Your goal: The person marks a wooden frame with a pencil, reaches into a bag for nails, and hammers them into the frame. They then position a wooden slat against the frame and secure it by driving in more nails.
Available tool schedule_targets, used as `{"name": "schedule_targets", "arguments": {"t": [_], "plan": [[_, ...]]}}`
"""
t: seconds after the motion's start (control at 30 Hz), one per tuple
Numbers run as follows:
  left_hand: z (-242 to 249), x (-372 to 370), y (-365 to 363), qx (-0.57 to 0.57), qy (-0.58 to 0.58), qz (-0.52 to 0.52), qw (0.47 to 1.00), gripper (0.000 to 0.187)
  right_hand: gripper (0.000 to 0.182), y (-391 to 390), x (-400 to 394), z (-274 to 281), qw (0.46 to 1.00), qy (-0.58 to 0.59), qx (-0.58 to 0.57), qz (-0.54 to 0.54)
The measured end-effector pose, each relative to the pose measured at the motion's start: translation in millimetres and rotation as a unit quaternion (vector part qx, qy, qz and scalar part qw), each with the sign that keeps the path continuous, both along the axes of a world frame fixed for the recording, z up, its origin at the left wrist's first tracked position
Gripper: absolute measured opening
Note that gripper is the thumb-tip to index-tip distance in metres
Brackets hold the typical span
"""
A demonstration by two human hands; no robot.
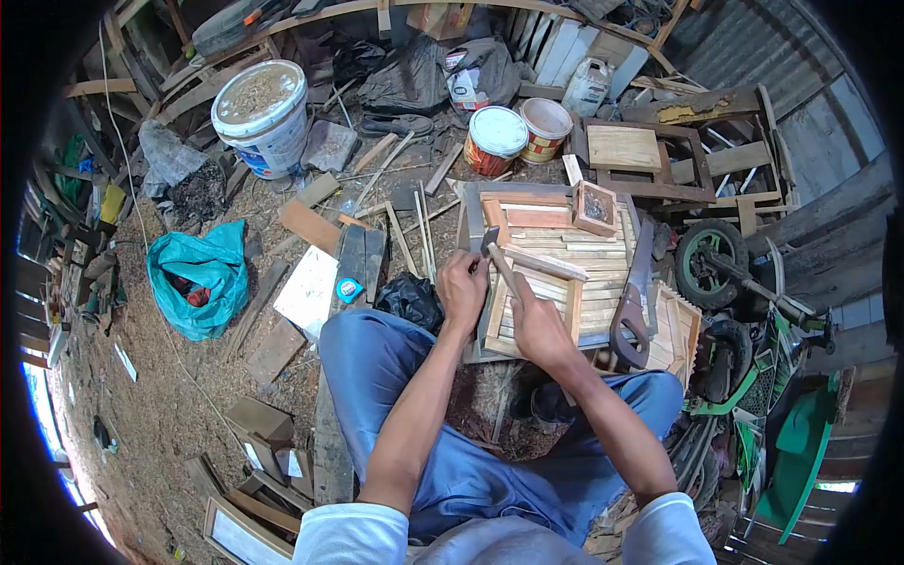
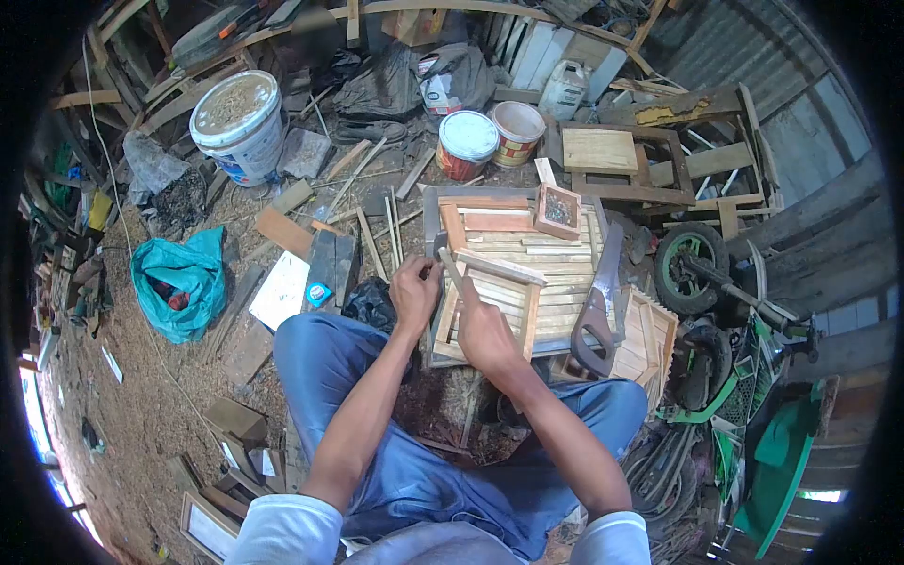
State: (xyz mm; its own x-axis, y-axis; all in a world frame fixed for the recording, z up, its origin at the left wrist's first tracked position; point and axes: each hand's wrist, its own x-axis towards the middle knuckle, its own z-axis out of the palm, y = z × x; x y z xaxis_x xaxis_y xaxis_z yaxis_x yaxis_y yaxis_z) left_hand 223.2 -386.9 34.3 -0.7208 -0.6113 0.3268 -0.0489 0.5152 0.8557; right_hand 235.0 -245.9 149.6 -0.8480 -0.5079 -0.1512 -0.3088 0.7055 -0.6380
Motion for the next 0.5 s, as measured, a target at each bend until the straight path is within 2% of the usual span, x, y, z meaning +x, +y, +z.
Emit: {"name": "schedule_targets", "arguments": {"t": [0.1, 0.17, 0.3, 0.4, 0.5], "plan": [[1.8, 1.2, 0.6, 0.024, -0.008, 0.0, 1.0, 0.01, 0.047, -2.4, 2.3, 3.8, 0.998, 0.022, -0.051, -0.02], [2.3, 0.5, 0.8, 0.023, -0.01, 0.001, 1.0, 0.01, 0.048, 2.3, 2.2, -6.9, 1.0, 0.02, -0.019, 0.0], [2.1, -0.3, 0.1, 0.017, -0.013, 0.002, 1.0, 0.012, 0.046, -1.8, 0.1, 12.3, 0.999, -0.034, 0.001, 0.001], [0.7, 0.5, 0.7, 0.018, -0.009, 0.008, 1.0, 0.013, 0.046, -4.6, 5.6, 8.0, 0.999, 0.002, -0.039, -0.033], [3.8, 2.2, 1.2, 0.018, -0.009, 0.005, 1.0, 0.011, 0.048, -1.1, 0.5, 2.2, 0.999, -0.029, 0.02, 0.004]]}}
